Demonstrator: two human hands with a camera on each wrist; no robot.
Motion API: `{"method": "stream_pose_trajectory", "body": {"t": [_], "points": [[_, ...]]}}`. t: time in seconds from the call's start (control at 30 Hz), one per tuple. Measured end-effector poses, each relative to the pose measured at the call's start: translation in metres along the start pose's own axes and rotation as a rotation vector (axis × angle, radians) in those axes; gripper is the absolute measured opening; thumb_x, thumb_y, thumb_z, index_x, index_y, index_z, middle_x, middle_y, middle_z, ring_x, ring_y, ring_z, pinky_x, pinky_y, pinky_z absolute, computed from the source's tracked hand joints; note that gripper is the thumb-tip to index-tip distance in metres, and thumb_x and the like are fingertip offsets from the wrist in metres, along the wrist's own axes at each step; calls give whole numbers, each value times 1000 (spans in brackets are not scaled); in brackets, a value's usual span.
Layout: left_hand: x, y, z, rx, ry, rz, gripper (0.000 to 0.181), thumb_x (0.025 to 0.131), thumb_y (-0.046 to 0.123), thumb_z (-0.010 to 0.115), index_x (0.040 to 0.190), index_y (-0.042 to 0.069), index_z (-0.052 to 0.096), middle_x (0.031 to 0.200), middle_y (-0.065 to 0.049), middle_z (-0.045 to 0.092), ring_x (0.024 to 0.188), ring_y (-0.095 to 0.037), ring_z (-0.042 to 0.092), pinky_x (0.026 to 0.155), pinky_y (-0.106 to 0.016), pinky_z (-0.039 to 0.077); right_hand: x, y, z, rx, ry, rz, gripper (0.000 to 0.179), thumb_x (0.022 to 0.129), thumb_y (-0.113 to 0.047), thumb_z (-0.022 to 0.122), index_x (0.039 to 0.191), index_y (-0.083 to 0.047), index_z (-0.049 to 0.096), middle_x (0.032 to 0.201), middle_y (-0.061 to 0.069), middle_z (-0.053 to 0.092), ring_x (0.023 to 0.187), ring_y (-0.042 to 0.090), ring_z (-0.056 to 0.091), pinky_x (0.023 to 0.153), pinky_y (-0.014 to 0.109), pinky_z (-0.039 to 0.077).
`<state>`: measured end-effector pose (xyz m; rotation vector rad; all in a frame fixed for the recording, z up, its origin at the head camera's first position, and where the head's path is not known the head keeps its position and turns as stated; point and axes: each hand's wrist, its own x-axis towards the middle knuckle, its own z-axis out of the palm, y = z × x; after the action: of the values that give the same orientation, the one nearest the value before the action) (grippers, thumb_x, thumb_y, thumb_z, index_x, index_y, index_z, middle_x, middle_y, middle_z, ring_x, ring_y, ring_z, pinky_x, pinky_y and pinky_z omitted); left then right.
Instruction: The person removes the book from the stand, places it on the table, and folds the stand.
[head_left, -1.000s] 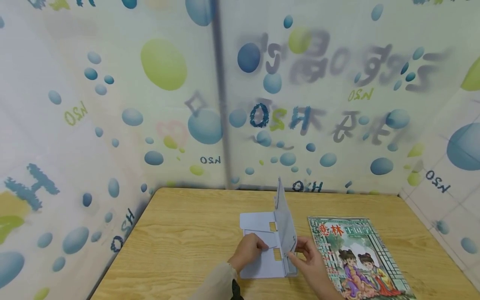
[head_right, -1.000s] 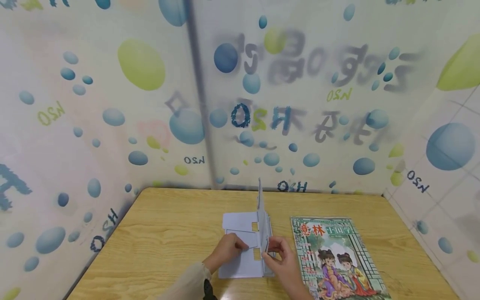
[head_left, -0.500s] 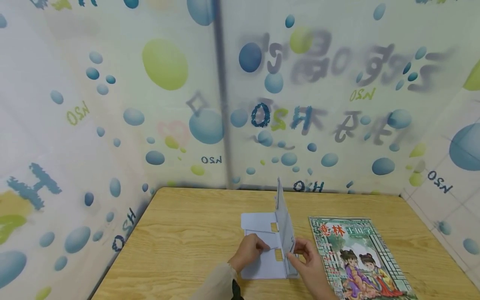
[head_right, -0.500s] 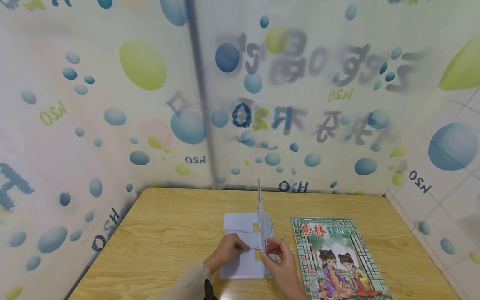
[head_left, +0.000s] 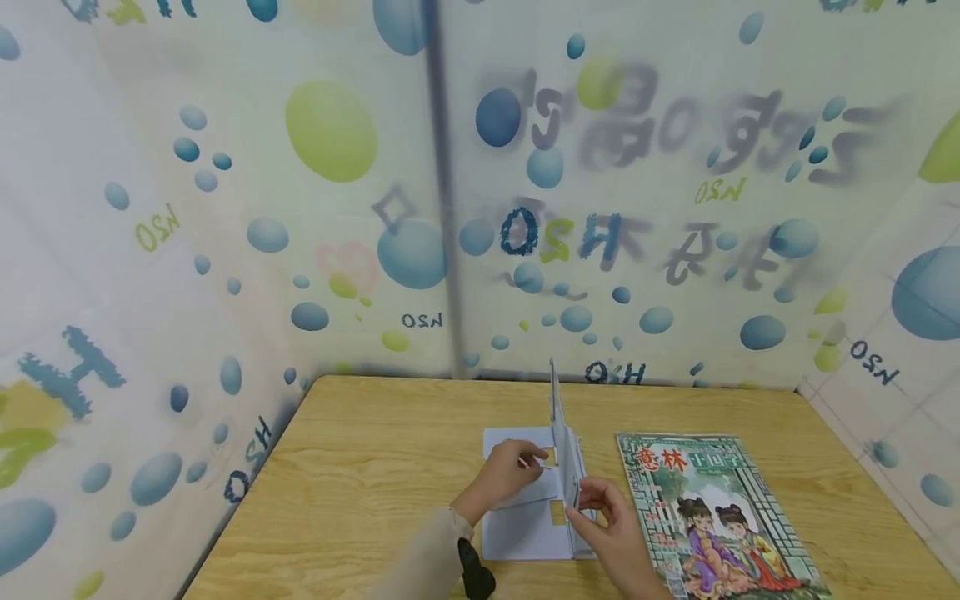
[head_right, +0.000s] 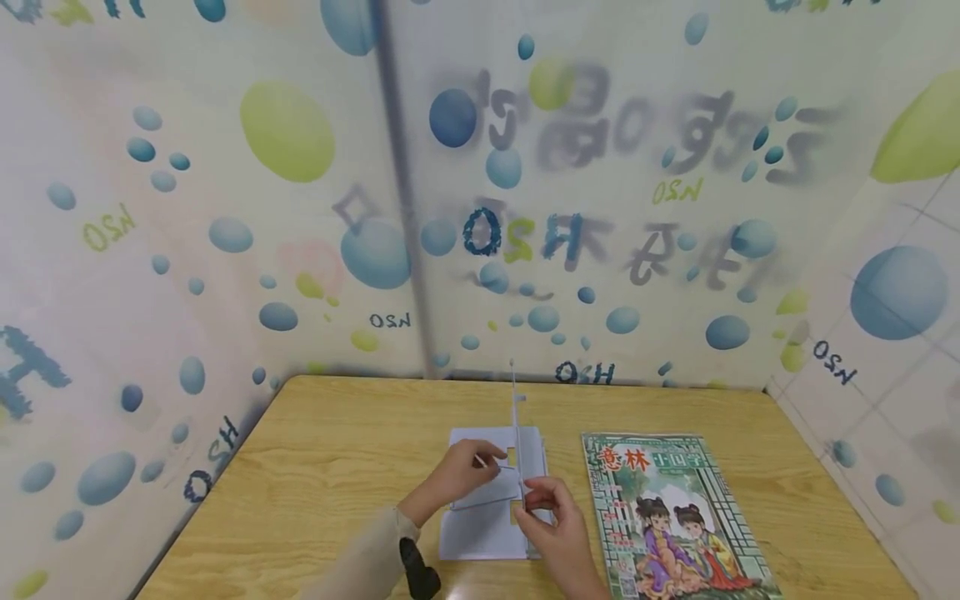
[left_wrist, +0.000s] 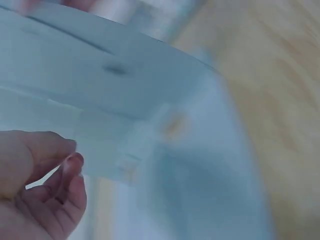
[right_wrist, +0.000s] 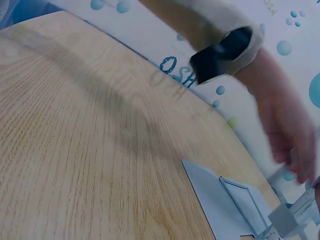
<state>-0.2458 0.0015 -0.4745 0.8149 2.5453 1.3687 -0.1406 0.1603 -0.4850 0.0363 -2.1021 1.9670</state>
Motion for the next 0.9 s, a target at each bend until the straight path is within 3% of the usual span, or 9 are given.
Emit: {"method": "stream_pose_trajectory", "body": {"t": [0.17,0.33,0.5,0.63,0.9], "points": [[10,43,-26,-134,129,55,24,94,6,49,116,5,57,85,-7,59,69,-16,57,54,-24,47,1,-2,1,21,-7,85,35,77,3,69,108,5,53,97,17,53,82,14,55,67,25,52],[11,68,-37,-238,121,8,24,94,16,52,117,9,56,91,-9,57,76,-27,60,56,-27,51,1,-3,7,23,-25,104,32,77,2,70,106,3,56,97,15,55,83,14,55,70,25,52],[7,70,-38,-310,147,-85,24,90,12,58,113,3,58,92,-8,53,76,-20,57,60,-31,53,3,-4,12,15,-50,78,32,74,4,71,103,2,57,92,11,56,81,14,56,70,24,51],[3,66,-41,-376,188,-110,27,88,4,58,114,-4,57,90,-9,50,75,-17,53,63,-33,54,7,-4,12,10,-102,80,34,71,3,74,102,-1,60,90,10,58,81,14,57,71,24,51],[-13,49,-52,-443,267,-205,31,85,-4,56,116,-8,56,87,-8,47,74,-16,49,63,-33,54,15,-5,13,-19,-385,63,35,81,-10,69,112,-1,58,104,16,55,91,21,55,77,26,50]]}}
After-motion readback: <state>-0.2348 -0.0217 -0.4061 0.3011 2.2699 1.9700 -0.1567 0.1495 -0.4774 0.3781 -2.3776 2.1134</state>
